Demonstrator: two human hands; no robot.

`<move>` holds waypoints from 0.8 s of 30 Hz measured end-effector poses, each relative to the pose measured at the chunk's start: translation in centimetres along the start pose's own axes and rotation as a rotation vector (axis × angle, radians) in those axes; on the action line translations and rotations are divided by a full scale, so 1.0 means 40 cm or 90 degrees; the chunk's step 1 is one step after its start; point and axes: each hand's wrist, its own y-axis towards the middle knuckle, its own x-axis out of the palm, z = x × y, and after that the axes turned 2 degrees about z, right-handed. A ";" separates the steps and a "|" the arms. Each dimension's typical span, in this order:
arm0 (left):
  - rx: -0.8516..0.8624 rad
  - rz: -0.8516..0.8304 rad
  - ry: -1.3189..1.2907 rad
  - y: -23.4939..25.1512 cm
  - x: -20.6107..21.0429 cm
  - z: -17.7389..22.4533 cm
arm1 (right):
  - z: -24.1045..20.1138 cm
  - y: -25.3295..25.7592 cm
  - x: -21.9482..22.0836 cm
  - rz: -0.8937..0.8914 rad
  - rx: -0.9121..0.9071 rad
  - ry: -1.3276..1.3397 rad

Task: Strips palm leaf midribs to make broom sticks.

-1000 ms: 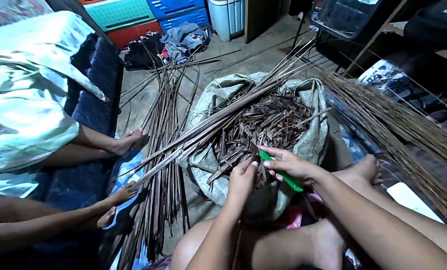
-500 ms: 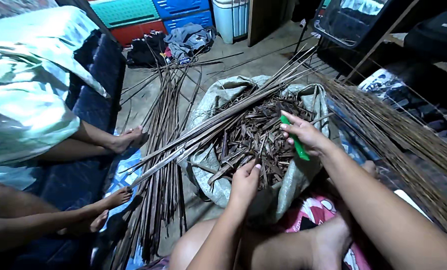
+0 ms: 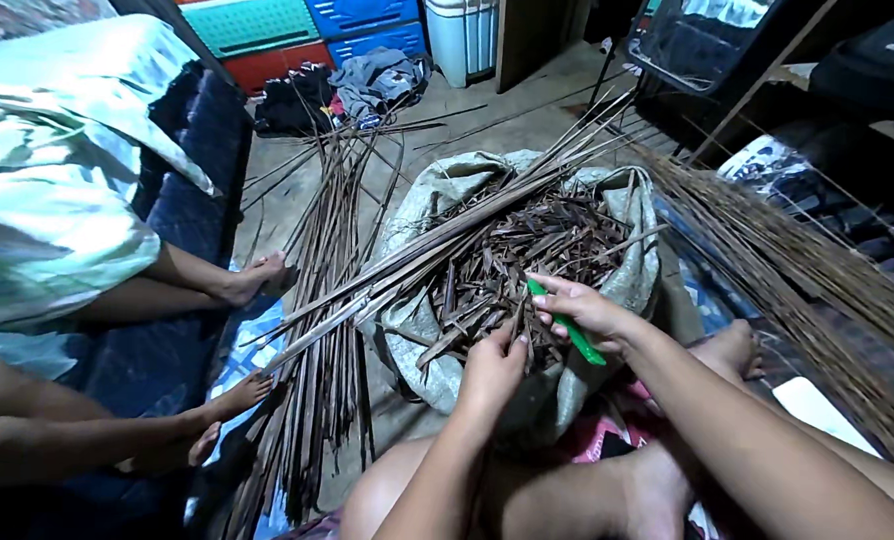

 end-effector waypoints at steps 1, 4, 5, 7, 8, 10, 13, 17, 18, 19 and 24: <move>0.005 0.000 -0.001 -0.001 0.001 -0.001 | -0.001 -0.001 -0.004 0.009 -0.007 -0.012; 0.013 0.000 -0.016 -0.003 0.001 -0.004 | 0.004 -0.014 -0.006 0.006 -0.029 -0.081; 0.010 0.005 -0.023 -0.002 0.000 -0.005 | 0.004 -0.024 -0.001 -0.005 -0.027 -0.127; -0.006 0.017 -0.036 0.002 -0.002 -0.008 | 0.008 -0.048 0.017 -0.023 -0.020 -0.235; -0.012 0.024 -0.039 0.004 -0.003 -0.009 | 0.012 -0.060 0.027 -0.026 -0.022 -0.300; -0.008 0.046 -0.031 0.008 -0.001 -0.014 | 0.024 -0.081 0.045 -0.025 -0.042 -0.430; 0.000 0.081 0.044 0.007 0.002 -0.011 | 0.048 -0.109 0.072 -0.007 -0.081 -0.566; -0.009 0.100 0.120 0.000 0.006 0.001 | 0.058 -0.140 0.122 0.081 -0.090 -0.743; -0.013 0.101 0.129 -0.002 0.007 0.003 | 0.059 -0.143 0.133 0.087 -0.078 -0.764; -0.016 0.102 0.135 -0.003 0.008 0.004 | 0.059 -0.142 0.141 0.088 -0.063 -0.774; -0.033 0.109 0.170 0.017 0.004 -0.005 | 0.071 -0.097 0.156 0.114 -0.039 -0.837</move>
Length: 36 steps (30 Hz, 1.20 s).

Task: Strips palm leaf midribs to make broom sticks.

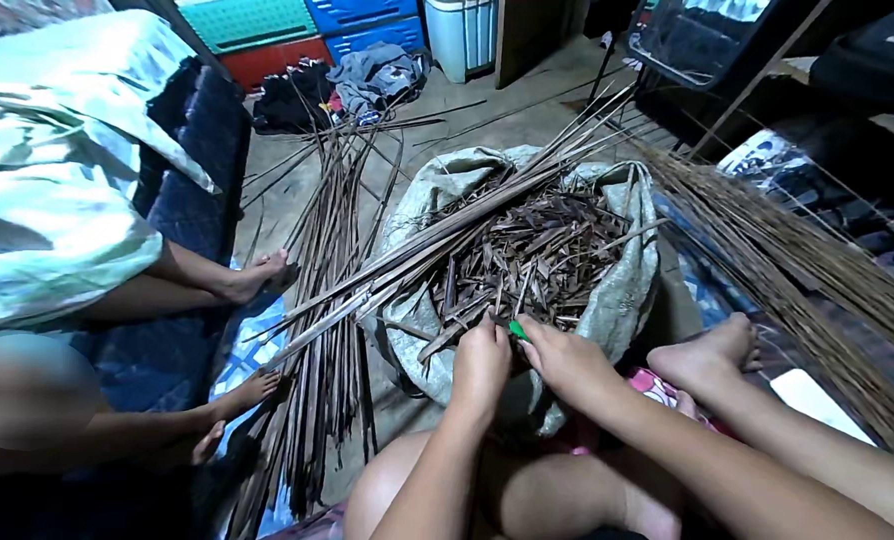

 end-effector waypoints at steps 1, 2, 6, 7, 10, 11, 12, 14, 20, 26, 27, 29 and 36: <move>-0.003 -0.001 0.002 0.009 0.000 -0.003 | -0.004 0.012 0.005 -0.001 0.009 -0.007; -0.006 -0.002 0.002 0.017 0.002 -0.007 | -0.008 0.025 0.009 -0.001 0.018 -0.012; -0.004 -0.013 -0.027 0.021 0.008 -0.016 | 0.007 0.103 0.005 -0.006 0.084 -0.013; -0.003 -0.017 -0.029 0.017 0.009 -0.014 | 0.021 0.123 0.000 0.003 0.104 -0.009; 0.005 -0.016 -0.030 0.008 0.011 -0.014 | 0.062 0.152 -0.030 0.028 0.142 0.004; 0.002 -0.018 -0.028 0.008 0.006 -0.012 | 0.066 0.143 -0.041 0.035 0.131 0.017; -0.001 -0.020 -0.027 0.009 0.004 -0.012 | 0.066 0.127 -0.049 0.035 0.110 0.036; -0.008 -0.025 -0.024 0.011 0.001 -0.009 | 0.057 0.081 -0.049 0.018 0.054 0.079; 0.000 -0.014 -0.011 0.003 0.004 -0.001 | 0.027 0.008 -0.012 -0.025 -0.024 0.064; 0.014 -0.025 -0.004 -0.016 0.009 0.008 | 0.076 0.098 -0.018 0.004 0.081 0.038; 0.014 -0.028 -0.006 -0.017 0.011 0.008 | 0.090 0.112 -0.025 0.014 0.098 0.054; 0.014 -0.034 -0.014 -0.015 0.010 0.007 | 0.112 0.120 -0.040 0.034 0.097 0.143; 0.021 -0.034 -0.051 -0.013 0.004 0.004 | 0.108 0.073 -0.021 -0.076 -0.026 0.553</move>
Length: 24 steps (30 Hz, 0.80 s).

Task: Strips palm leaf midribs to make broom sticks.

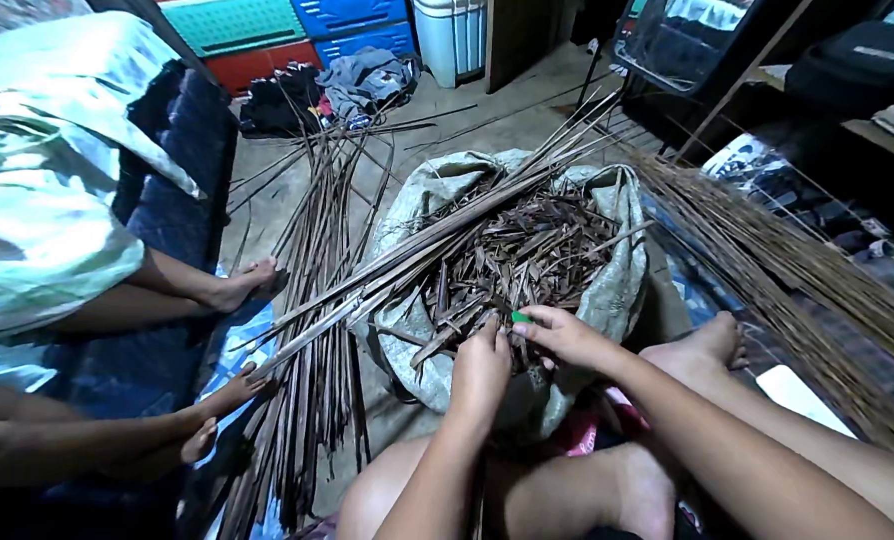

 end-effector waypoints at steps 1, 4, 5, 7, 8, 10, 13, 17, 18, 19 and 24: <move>0.003 -0.001 -0.002 -0.001 0.001 -0.001 | -0.004 -0.001 0.002 -0.027 0.025 0.051; 0.000 -0.004 0.000 -0.004 0.001 -0.002 | -0.002 0.007 0.004 -0.074 0.058 0.174; -0.001 0.000 0.001 -0.005 0.001 -0.001 | -0.002 0.008 0.003 -0.087 0.061 0.196; 0.000 0.006 0.010 -0.007 0.000 -0.001 | -0.001 0.013 0.001 -0.098 0.064 0.220; 0.006 0.009 0.014 -0.007 0.001 -0.001 | 0.000 0.016 -0.001 -0.100 0.067 0.230; 0.014 0.008 0.021 -0.010 0.004 0.002 | -0.003 0.024 -0.006 -0.100 0.075 0.243; 0.017 0.010 0.025 -0.011 0.003 0.004 | -0.011 0.037 -0.018 -0.066 0.085 0.240; 0.010 0.006 0.014 -0.010 0.001 0.003 | -0.021 0.062 -0.048 0.048 0.078 0.249; 0.011 0.004 0.003 -0.011 0.001 0.002 | -0.024 0.061 -0.052 0.062 0.077 0.252; 0.014 0.002 -0.010 -0.010 0.000 0.000 | -0.027 0.055 -0.054 0.056 0.075 0.248; -0.004 -0.029 -0.150 0.001 0.002 -0.017 | -0.016 0.008 -0.038 -0.102 0.058 0.166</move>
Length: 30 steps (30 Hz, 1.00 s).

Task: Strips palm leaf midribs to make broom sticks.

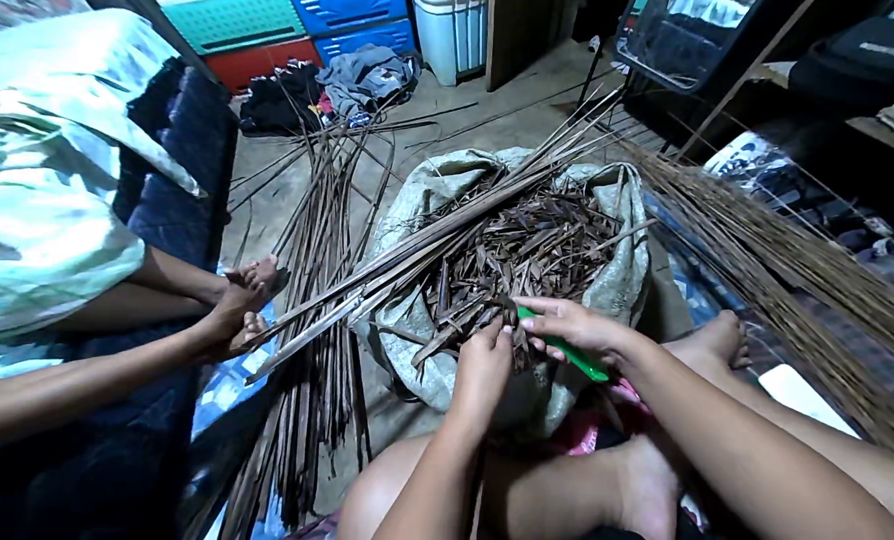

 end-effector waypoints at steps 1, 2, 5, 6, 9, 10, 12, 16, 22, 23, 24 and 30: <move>-0.006 -0.009 -0.047 0.001 -0.001 -0.002 | 0.006 -0.003 0.003 -0.012 0.003 -0.006; -0.010 -0.018 -0.092 0.001 -0.002 -0.002 | 0.009 -0.004 0.005 -0.017 0.006 -0.008; -0.017 -0.040 -0.196 -0.001 -0.003 0.000 | 0.005 -0.002 0.004 0.008 0.000 -0.004; -0.020 -0.047 -0.222 -0.003 -0.003 0.002 | 0.000 0.000 0.001 0.022 -0.006 0.002; -0.028 -0.062 -0.288 -0.007 -0.002 0.006 | -0.014 0.008 -0.026 0.035 -0.022 0.030; -0.029 -0.065 -0.295 -0.008 -0.001 0.006 | -0.018 0.008 -0.034 0.022 -0.014 0.032; -0.028 -0.064 -0.298 -0.008 -0.001 0.006 | -0.024 0.001 -0.040 -0.025 0.007 0.014; -0.025 -0.062 -0.292 -0.004 -0.003 0.005 | -0.015 -0.005 -0.021 -0.054 0.015 -0.010; -0.020 -0.050 -0.278 -0.002 -0.006 0.005 | -0.028 0.015 -0.019 -0.016 0.013 0.004; -0.016 -0.047 -0.274 -0.002 -0.006 0.005 | -0.032 0.017 -0.020 -0.012 0.010 -0.001; -0.013 -0.046 -0.274 -0.002 -0.007 0.005 | -0.035 0.019 -0.023 -0.010 0.008 -0.007; -0.015 -0.050 -0.281 -0.008 -0.007 0.006 | -0.046 0.025 -0.028 0.023 0.009 -0.047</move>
